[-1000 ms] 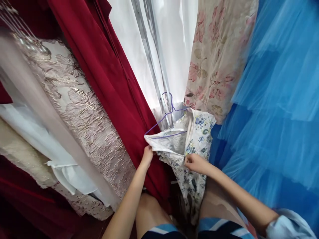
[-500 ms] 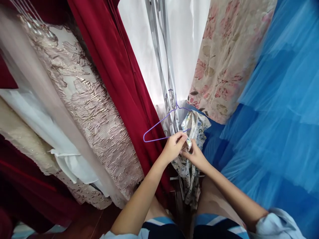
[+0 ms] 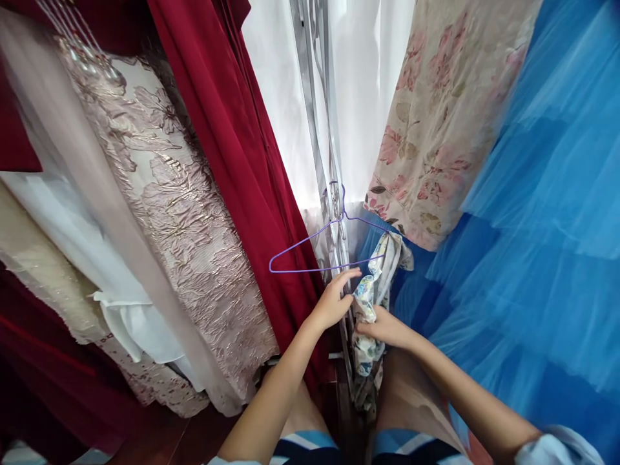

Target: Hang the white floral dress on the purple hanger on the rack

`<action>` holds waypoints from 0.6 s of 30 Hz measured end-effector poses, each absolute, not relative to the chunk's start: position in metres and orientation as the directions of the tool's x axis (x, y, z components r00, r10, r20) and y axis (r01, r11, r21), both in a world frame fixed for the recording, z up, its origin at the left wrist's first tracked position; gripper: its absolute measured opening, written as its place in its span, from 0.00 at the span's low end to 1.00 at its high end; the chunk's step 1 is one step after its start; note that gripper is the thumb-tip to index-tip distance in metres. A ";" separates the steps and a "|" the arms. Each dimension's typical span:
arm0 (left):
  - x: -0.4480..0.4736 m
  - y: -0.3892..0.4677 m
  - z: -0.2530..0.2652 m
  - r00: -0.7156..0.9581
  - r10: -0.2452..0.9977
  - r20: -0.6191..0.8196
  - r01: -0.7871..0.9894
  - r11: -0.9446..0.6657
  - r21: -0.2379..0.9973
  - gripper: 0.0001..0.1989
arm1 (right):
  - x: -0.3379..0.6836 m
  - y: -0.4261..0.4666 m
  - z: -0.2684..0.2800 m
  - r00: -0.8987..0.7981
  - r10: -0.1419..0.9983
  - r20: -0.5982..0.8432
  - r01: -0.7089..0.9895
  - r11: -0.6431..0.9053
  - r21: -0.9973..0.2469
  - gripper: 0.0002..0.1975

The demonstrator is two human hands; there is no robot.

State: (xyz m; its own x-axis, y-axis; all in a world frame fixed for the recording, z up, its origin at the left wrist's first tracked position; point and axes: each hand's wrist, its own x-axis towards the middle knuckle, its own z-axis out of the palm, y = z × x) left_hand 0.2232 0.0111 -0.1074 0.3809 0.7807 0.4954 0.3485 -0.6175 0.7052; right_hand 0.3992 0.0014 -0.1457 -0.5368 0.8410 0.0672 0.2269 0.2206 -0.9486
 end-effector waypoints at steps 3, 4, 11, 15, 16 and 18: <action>0.222 0.004 -0.119 0.535 0.743 0.403 0.217 -0.582 0.784 0.32 | 0.400 -0.011 -0.116 -0.601 0.790 0.120 0.120 0.238 -0.964 0.08; 0.224 0.001 -0.121 0.557 0.731 0.395 0.189 -0.575 0.796 0.31 | 0.400 -0.015 -0.106 -0.653 0.751 0.100 0.105 0.221 -0.970 0.08; 0.248 -0.018 -0.118 0.538 0.753 0.379 0.333 -0.603 0.725 0.24 | 0.395 -0.051 -0.092 -0.946 0.298 -0.127 0.142 0.030 -0.989 0.09; 0.260 -0.026 -0.136 0.644 0.713 0.278 0.434 -0.640 0.634 0.18 | 0.400 -0.063 -0.109 -0.965 0.170 -0.202 0.194 -0.063 -0.979 0.15; 0.260 -0.026 -0.144 0.649 0.717 0.256 0.439 -0.628 0.643 0.17 | 0.402 -0.065 -0.111 -0.967 0.134 -0.215 0.205 -0.086 -0.975 0.16; 0.257 -0.025 -0.164 0.641 0.740 0.202 0.447 -0.574 0.686 0.17 | 0.405 -0.068 -0.112 -0.971 0.057 -0.232 0.227 -0.081 -0.971 0.18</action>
State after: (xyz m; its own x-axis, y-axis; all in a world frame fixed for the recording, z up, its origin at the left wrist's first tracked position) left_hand 0.2567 -0.0247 -0.1643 0.6410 0.7404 0.2023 0.4467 -0.5742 0.6861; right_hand 0.4053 -0.0676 -0.1125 -0.9710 0.0574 -0.2321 0.2272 -0.0807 -0.9705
